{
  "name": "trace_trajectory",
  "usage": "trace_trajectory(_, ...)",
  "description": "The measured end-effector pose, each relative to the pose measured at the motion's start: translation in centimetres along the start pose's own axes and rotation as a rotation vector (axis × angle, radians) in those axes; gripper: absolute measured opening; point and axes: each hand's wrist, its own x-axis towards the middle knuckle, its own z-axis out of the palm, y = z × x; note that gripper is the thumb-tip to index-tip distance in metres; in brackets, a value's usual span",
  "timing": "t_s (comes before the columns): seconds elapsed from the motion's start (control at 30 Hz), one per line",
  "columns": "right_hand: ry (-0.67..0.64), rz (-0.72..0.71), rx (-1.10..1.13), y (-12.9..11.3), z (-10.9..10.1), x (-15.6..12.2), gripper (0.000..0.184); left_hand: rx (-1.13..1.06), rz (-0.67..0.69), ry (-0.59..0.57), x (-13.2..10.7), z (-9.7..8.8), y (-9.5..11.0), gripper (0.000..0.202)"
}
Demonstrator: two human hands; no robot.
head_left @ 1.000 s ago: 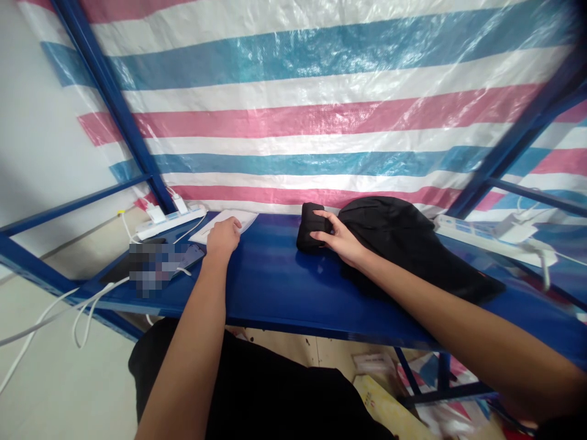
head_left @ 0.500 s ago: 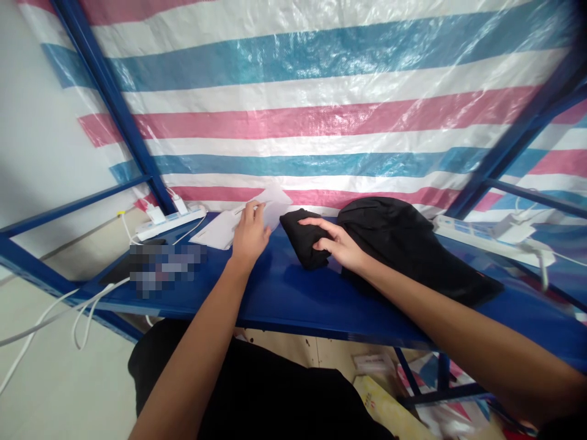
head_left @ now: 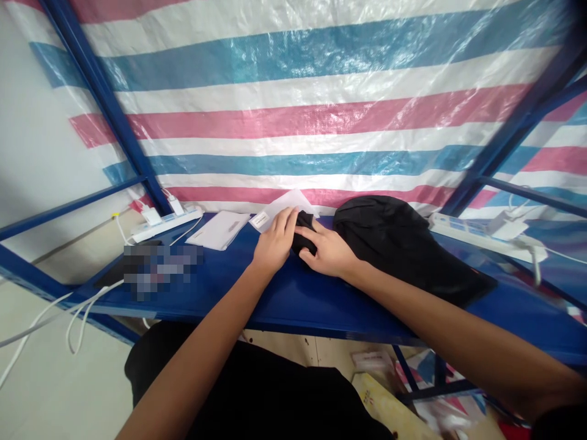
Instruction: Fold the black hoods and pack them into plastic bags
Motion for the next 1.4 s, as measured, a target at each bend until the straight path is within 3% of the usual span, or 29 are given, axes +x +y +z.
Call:
trace_trajectory(0.1, -0.007, -0.003, 0.007, 0.1, -0.2, 0.1, 0.055, 0.027, 0.112, 0.007, -0.1, 0.0, 0.3, 0.071)
trace_trajectory(0.2, 0.067, 0.053, 0.190, 1.0, 0.1, 0.4, 0.058, 0.032, 0.174, 0.018, -0.1, 0.0, 0.6, 0.067)
trace_trajectory(0.43, 0.322, 0.351, 0.921, 3.1, 1.5, 1.8, 0.051, -0.018, 0.087, 0.026, 0.0, 0.4, 1.3, 0.075)
trace_trajectory(0.57, 0.412, 0.510, 1.155, 2.8, 2.6, 2.1, 0.056, -0.015, 0.117, 0.022, 0.0, 0.5, 2.6, 0.074)
trace_trajectory(0.67, 0.476, 0.596, 1.291, 2.2, 3.4, 2.0, 0.048, 0.028, 0.128, 0.038, 0.2, 0.8, 4.0, 0.067)
trace_trajectory(0.77, 0.529, 0.604, 1.368, 1.6, 3.8, 1.8, 0.046, 0.038, 0.157, 0.054, 0.4, 1.2, 4.7, 0.064)
trace_trajectory(0.9, 0.468, 0.640, 1.478, 1.1, 3.7, 1.9, 0.056, -0.045, 0.160, 0.063, 0.6, 1.0, 4.1, 0.068)
trace_trajectory(1.0, 0.502, 0.635, 1.506, 1.0, 3.4, 2.1, 0.060, -0.131, 0.066, 0.112, 0.5, 0.2, 3.0, 0.072)
trace_trajectory(1.07, 0.525, 0.619, 1.492, 1.0, 3.3, 2.1, 0.059, -0.149, -0.027, 0.133, 0.3, -0.3, 2.3, 0.065)
trace_trajectory(1.17, 0.517, 0.620, 1.462, 1.2, 3.2, 2.1, 0.059, -0.120, -0.182, 0.005, 0.0, -0.8, 1.4, 0.033)
trace_trajectory(1.23, 0.507, 0.646, 1.436, 1.3, 3.3, 2.0, 0.061, -0.090, -0.232, -0.124, -0.1, -0.9, 1.1, 0.024)
trace_trajectory(1.4, 0.534, 0.716, 1.404, 1.9, 4.1, 2.0, 0.066, -0.040, -0.123, -0.233, 0.0, -0.7, 1.3, 0.024)
